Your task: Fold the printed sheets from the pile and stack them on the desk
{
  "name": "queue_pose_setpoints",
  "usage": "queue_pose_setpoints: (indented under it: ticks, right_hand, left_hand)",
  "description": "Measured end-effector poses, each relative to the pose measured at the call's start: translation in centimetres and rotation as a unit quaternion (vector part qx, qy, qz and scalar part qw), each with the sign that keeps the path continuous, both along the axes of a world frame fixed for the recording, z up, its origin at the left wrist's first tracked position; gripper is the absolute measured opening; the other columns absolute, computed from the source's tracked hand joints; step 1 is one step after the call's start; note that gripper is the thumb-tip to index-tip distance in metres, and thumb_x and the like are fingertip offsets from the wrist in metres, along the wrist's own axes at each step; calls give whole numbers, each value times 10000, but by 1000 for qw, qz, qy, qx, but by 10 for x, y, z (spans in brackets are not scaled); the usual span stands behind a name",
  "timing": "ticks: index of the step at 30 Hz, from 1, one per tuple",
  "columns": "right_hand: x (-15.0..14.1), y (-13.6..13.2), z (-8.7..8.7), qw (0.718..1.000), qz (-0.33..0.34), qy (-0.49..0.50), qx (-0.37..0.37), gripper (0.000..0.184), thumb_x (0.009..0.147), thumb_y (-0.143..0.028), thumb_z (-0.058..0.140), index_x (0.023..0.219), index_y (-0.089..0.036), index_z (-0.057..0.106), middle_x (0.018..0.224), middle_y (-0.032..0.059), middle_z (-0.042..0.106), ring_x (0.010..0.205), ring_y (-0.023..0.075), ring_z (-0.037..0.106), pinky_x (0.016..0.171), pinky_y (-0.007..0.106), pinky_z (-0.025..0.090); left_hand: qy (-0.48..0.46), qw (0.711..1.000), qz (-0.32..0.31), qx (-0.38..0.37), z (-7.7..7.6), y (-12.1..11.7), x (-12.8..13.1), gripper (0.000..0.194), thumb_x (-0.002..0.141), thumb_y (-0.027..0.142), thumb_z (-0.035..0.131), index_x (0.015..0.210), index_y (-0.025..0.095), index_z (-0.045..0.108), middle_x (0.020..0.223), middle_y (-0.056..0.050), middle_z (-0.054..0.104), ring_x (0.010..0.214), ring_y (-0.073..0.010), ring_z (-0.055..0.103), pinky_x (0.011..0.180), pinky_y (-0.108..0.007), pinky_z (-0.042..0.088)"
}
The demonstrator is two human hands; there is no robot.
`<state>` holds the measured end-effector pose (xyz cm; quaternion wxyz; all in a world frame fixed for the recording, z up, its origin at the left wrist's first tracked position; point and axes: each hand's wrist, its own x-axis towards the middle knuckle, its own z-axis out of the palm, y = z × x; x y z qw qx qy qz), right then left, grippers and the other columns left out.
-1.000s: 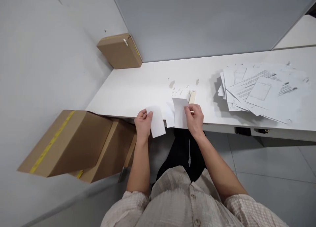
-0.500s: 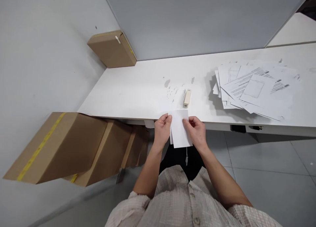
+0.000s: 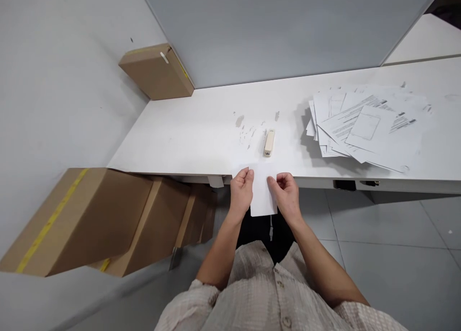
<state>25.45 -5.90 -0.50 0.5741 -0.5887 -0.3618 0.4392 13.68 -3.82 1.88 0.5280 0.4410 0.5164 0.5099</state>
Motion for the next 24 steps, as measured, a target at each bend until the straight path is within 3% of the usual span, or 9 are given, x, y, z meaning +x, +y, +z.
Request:
queue_pose_setpoints:
  ticks: [3, 6, 10, 12, 16, 19, 24]
  right_hand:
    - [-3, -6, 0, 997, 49, 58, 7, 262, 757, -400, 633, 906, -205, 541, 870, 22, 603, 768, 150, 550, 705, 282, 454]
    - [-4, -16, 0, 989, 110, 101, -15, 282, 776, -428, 608, 931, -195, 581, 874, 35, 644, 754, 164, 577, 677, 291, 474]
    - [8, -21, -5, 992, 73, 78, -65, 306, 744, -457, 632, 853, -172, 613, 748, 21, 647, 620, 146, 555, 558, 261, 454]
    - [20, -18, -10, 995, 41, 43, -84, 328, 718, -470, 651, 832, -164, 622, 717, 20, 645, 592, 142, 547, 535, 253, 442]
    - [41, -6, -19, 994, 21, 5, -107, 358, 676, -501, 671, 773, -159, 622, 685, 18, 643, 567, 139, 544, 507, 241, 424]
    - [46, 2, -22, 993, 15, -14, -114, 355, 661, -511, 668, 720, -167, 601, 630, -2, 620, 542, 131, 527, 488, 233, 408]
    - [40, 10, -17, 993, 5, -40, -109, 328, 667, -485, 657, 674, -169, 572, 585, -19, 571, 515, 113, 484, 468, 220, 380]
  left_hand:
    - [-24, 1000, 5, 3, -3, 1, 1, 307, 821, 446, 562, 916, 165, 643, 809, -25, 670, 709, -126, 600, 663, -233, 478]
    - [-19, 1000, 12, 7, -5, 2, 3, 314, 842, 444, 533, 920, 157, 633, 821, -32, 668, 723, -133, 605, 664, -240, 484]
    - [106, 994, -21, 27, -4, 2, 5, 365, 889, 442, 448, 1055, 161, 612, 888, -58, 676, 777, -155, 617, 691, -265, 493]
    - [216, 973, -24, 78, -2, 5, 5, 362, 910, 399, 417, 1138, 169, 579, 987, -77, 670, 879, -173, 615, 781, -296, 488]
    - [412, 885, -28, 217, 4, 25, 1, 326, 932, 265, 354, 1165, 172, 563, 1126, -95, 622, 1055, -199, 545, 929, -358, 417]
    - [465, 844, -55, 261, 5, 44, -2, 353, 926, 189, 329, 1219, 179, 526, 1140, -93, 600, 1054, -193, 526, 923, -358, 406]
    - [493, 822, -99, 266, 3, 63, 0, 400, 906, 114, 310, 1245, 179, 512, 1120, -95, 595, 1047, -192, 511, 899, -347, 392]
